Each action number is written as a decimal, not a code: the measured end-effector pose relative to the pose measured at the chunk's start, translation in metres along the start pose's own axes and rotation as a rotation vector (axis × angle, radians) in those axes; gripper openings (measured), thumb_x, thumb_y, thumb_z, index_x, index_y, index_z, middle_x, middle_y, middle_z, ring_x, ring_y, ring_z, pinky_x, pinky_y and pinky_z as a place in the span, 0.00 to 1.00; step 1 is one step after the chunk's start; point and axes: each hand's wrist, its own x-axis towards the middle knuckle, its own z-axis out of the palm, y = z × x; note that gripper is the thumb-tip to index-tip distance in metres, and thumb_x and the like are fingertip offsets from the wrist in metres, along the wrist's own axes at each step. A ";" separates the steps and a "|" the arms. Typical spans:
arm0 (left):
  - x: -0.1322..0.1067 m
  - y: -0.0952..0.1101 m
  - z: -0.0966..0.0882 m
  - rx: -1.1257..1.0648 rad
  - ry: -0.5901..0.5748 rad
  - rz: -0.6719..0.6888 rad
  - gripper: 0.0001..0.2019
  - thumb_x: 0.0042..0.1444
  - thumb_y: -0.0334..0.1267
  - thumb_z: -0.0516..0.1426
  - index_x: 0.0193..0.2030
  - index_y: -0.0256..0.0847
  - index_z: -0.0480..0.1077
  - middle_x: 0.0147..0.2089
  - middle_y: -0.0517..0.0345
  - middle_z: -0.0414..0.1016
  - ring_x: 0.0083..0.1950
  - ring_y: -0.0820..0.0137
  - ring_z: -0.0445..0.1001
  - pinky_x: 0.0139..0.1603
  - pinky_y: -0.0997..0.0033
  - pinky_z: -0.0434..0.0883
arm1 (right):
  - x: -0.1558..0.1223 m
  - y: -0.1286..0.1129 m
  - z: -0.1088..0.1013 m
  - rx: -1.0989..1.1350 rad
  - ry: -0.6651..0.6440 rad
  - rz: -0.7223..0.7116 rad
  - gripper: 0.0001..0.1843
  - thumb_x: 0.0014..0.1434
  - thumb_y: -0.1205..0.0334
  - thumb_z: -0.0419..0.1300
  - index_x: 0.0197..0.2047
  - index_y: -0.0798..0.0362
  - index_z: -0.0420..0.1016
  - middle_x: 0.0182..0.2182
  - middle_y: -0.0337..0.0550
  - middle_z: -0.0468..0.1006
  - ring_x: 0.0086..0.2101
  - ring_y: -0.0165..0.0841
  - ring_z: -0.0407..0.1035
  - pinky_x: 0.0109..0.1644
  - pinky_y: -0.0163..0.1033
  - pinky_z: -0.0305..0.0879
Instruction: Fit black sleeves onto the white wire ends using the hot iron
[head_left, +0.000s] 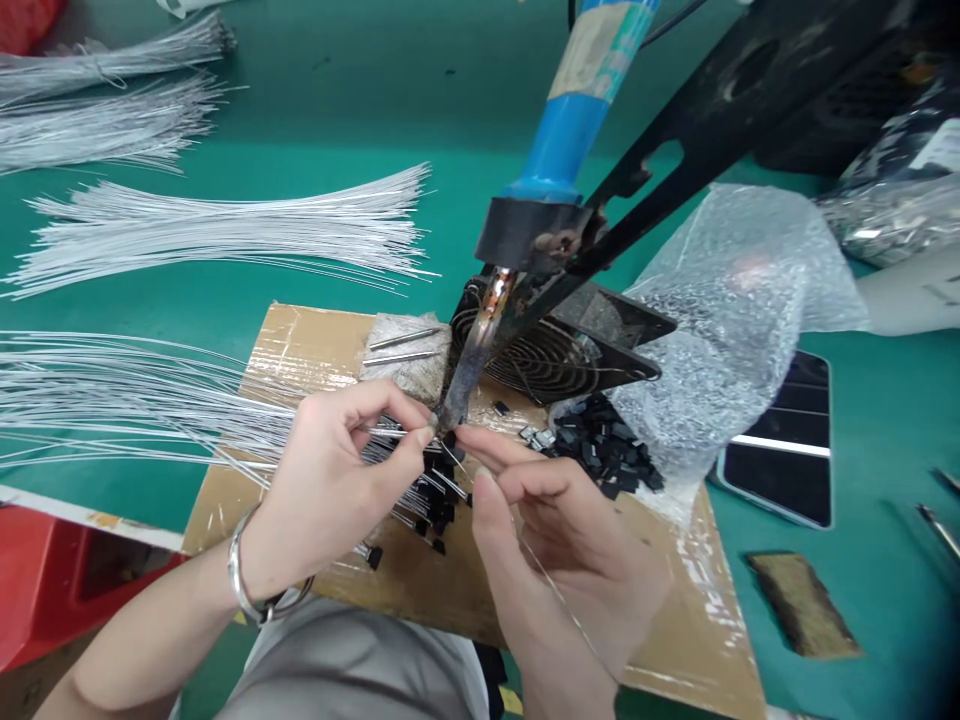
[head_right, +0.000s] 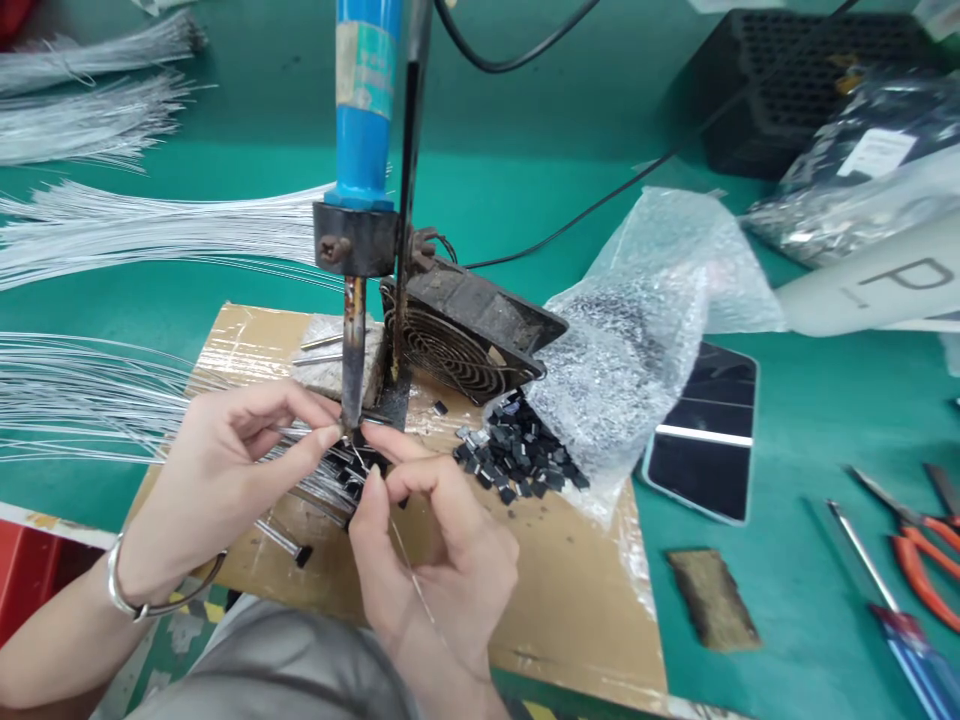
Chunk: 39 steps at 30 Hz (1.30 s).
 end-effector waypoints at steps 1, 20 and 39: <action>0.000 0.000 0.000 0.000 0.004 0.002 0.04 0.55 0.34 0.61 0.31 0.40 0.77 0.37 0.54 0.85 0.40 0.63 0.81 0.34 0.68 0.72 | 0.000 0.000 0.000 0.009 0.000 -0.003 0.10 0.65 0.65 0.65 0.32 0.48 0.71 0.46 0.45 0.89 0.47 0.40 0.84 0.47 0.41 0.77; -0.001 -0.002 0.000 0.022 0.003 -0.003 0.04 0.55 0.33 0.61 0.31 0.40 0.77 0.36 0.54 0.84 0.39 0.65 0.80 0.33 0.68 0.70 | 0.000 -0.003 0.003 -0.006 0.020 0.006 0.10 0.64 0.66 0.66 0.31 0.48 0.72 0.44 0.45 0.89 0.46 0.40 0.84 0.48 0.42 0.79; -0.001 -0.002 0.000 0.028 -0.002 -0.001 0.04 0.55 0.34 0.61 0.31 0.40 0.77 0.36 0.54 0.84 0.39 0.64 0.81 0.34 0.68 0.72 | 0.000 -0.002 0.003 0.012 0.021 0.008 0.10 0.65 0.66 0.66 0.31 0.48 0.73 0.44 0.43 0.89 0.46 0.38 0.84 0.51 0.42 0.78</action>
